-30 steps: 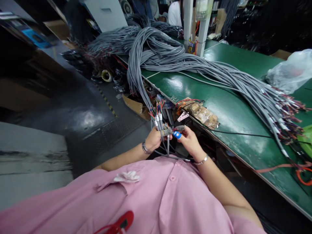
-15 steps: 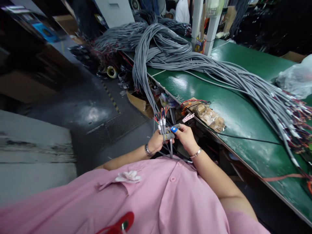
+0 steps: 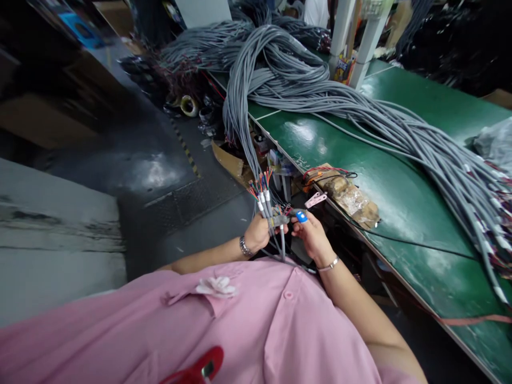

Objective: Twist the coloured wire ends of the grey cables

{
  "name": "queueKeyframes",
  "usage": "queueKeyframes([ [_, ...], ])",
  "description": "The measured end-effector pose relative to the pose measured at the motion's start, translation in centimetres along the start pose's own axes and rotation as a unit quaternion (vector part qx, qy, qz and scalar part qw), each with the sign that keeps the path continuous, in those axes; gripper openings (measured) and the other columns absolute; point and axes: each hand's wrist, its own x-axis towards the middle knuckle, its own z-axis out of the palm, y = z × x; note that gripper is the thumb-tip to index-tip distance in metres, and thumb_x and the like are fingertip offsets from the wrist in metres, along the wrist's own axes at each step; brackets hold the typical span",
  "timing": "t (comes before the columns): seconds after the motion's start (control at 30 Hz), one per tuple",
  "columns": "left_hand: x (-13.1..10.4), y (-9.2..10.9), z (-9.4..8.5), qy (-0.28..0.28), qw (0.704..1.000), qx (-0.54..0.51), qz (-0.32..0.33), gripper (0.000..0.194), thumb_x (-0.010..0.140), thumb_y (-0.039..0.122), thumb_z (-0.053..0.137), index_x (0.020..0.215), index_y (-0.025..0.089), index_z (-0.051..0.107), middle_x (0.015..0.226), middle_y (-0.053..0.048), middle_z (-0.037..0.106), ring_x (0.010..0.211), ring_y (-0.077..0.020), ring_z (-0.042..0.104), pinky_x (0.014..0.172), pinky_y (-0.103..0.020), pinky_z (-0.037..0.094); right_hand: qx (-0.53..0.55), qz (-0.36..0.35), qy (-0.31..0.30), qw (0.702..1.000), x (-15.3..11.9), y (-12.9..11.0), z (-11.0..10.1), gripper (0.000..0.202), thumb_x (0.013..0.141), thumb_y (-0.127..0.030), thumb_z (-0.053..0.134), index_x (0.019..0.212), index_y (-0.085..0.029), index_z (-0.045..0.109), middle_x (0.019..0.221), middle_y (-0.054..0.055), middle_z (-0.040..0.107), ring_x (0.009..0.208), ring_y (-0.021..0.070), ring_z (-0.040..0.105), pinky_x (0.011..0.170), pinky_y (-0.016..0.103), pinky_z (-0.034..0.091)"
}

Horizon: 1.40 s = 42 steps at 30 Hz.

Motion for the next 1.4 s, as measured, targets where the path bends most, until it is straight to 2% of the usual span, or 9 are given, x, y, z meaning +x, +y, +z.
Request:
queueKeyframes([
  [0.2, 0.5, 0.3, 0.6, -0.017, 0.999, 0.029, 0.009, 0.028, 0.07, 0.037, 0.071, 0.06, 0.012, 0.065, 0.054, -0.005, 0.064, 0.045, -0.0098, 0.052, 0.043, -0.022, 0.032, -0.09, -0.046, -0.015, 0.995, 1.1, -0.3, 0.5, 0.024, 0.074, -0.039, 0.073, 0.087, -0.019, 0.066, 0.065, -0.002, 0.06, 0.054, 0.0101, 0.05, 0.056, 0.026, 0.043],
  [0.43, 0.8, 0.2, 1.1, -0.021, 0.998, 0.057, -0.011, 0.03, 0.069, 0.039, 0.071, 0.057, 0.012, 0.065, 0.053, -0.006, 0.064, 0.045, -0.0106, 0.053, 0.043, -0.023, 0.031, -0.085, -0.049, 0.005, 0.995, 1.6, 0.0, 0.0, 0.024, 0.072, -0.038, 0.075, 0.079, -0.019, 0.063, 0.064, -0.002, 0.061, 0.05, 0.0103, 0.052, 0.053, 0.026, 0.041],
  [0.73, 0.2, 0.0, 1.4, 0.043, 0.998, 0.034, 0.018, 0.026, 0.071, 0.037, 0.069, 0.063, 0.013, 0.064, 0.057, -0.005, 0.065, 0.05, -0.0115, 0.057, 0.046, -0.022, 0.035, -0.052, -0.055, 0.049, 0.996, 1.1, 0.8, 0.8, 0.024, 0.074, -0.041, 0.071, 0.075, -0.021, 0.058, 0.058, -0.004, 0.057, 0.053, 0.0115, 0.053, 0.056, 0.026, 0.043],
  [0.87, 0.2, -0.1, 1.4, 0.019, 0.999, 0.047, -0.001, 0.027, 0.07, 0.038, 0.071, 0.061, 0.012, 0.065, 0.056, -0.006, 0.065, 0.048, -0.011, 0.056, 0.044, -0.022, 0.033, -0.025, -0.056, 0.036, 0.998, 1.2, 0.4, 1.4, 0.023, 0.073, -0.038, 0.072, 0.071, -0.021, 0.056, 0.053, -0.006, 0.053, 0.044, 0.01, 0.048, 0.049, 0.025, 0.041],
  [0.97, 0.3, -0.1, 1.4, -0.006, 0.998, 0.064, -0.023, 0.028, 0.068, 0.038, 0.073, 0.06, 0.012, 0.066, 0.052, -0.006, 0.064, 0.045, -0.0111, 0.054, 0.043, -0.022, 0.032, -0.068, -0.071, 0.028, 0.995, 1.6, 0.1, 1.7, 0.024, 0.072, -0.039, 0.072, 0.073, -0.02, 0.058, 0.054, -0.004, 0.056, 0.04, 0.0091, 0.045, 0.044, 0.025, 0.036],
  [1.1, 0.3, -0.2, 1.1, 0.009, 0.999, 0.05, -0.018, 0.028, 0.068, 0.038, 0.072, 0.06, 0.012, 0.066, 0.055, -0.006, 0.066, 0.046, -0.0107, 0.054, 0.045, -0.023, 0.034, -0.093, -0.084, 0.075, 0.989, 2.0, 0.4, 1.0, 0.029, 0.069, -0.042, 0.076, 0.069, -0.018, 0.059, 0.055, -0.004, 0.054, 0.044, 0.0075, 0.041, 0.045, 0.024, 0.033],
  [1.2, 0.2, -0.3, 0.8, 0.017, 0.999, 0.037, -0.014, 0.026, 0.068, 0.036, 0.072, 0.06, 0.012, 0.066, 0.056, -0.006, 0.066, 0.048, -0.0109, 0.055, 0.046, -0.023, 0.035, -0.048, -0.059, 0.103, 0.992, 1.8, 0.8, 0.1, 0.035, 0.068, -0.047, 0.075, 0.065, -0.019, 0.056, 0.053, -0.006, 0.047, 0.045, 0.0065, 0.036, 0.046, 0.023, 0.034],
  [1.3, 0.1, -0.4, 0.6, 0.016, 0.999, 0.025, -0.011, 0.026, 0.067, 0.036, 0.073, 0.06, 0.013, 0.064, 0.055, -0.006, 0.065, 0.047, -0.0108, 0.055, 0.045, -0.022, 0.033, -0.006, -0.028, 0.059, 0.998, 1.1, 0.7, -0.4, 0.033, 0.071, -0.049, 0.073, 0.072, -0.019, 0.059, 0.06, -0.005, 0.051, 0.05, 0.0071, 0.042, 0.051, 0.023, 0.04],
  [1.4, 0.0, -0.3, 0.7, 0.008, 1.0, 0.025, -0.013, 0.028, 0.069, 0.039, 0.072, 0.059, 0.013, 0.064, 0.054, -0.005, 0.064, 0.047, -0.0107, 0.055, 0.045, -0.023, 0.033, -0.029, -0.012, 0.007, 0.999, 0.7, 0.4, -0.2, 0.029, 0.073, -0.046, 0.072, 0.081, -0.02, 0.063, 0.06, -0.005, 0.052, 0.052, 0.0085, 0.046, 0.054, 0.024, 0.042],
])
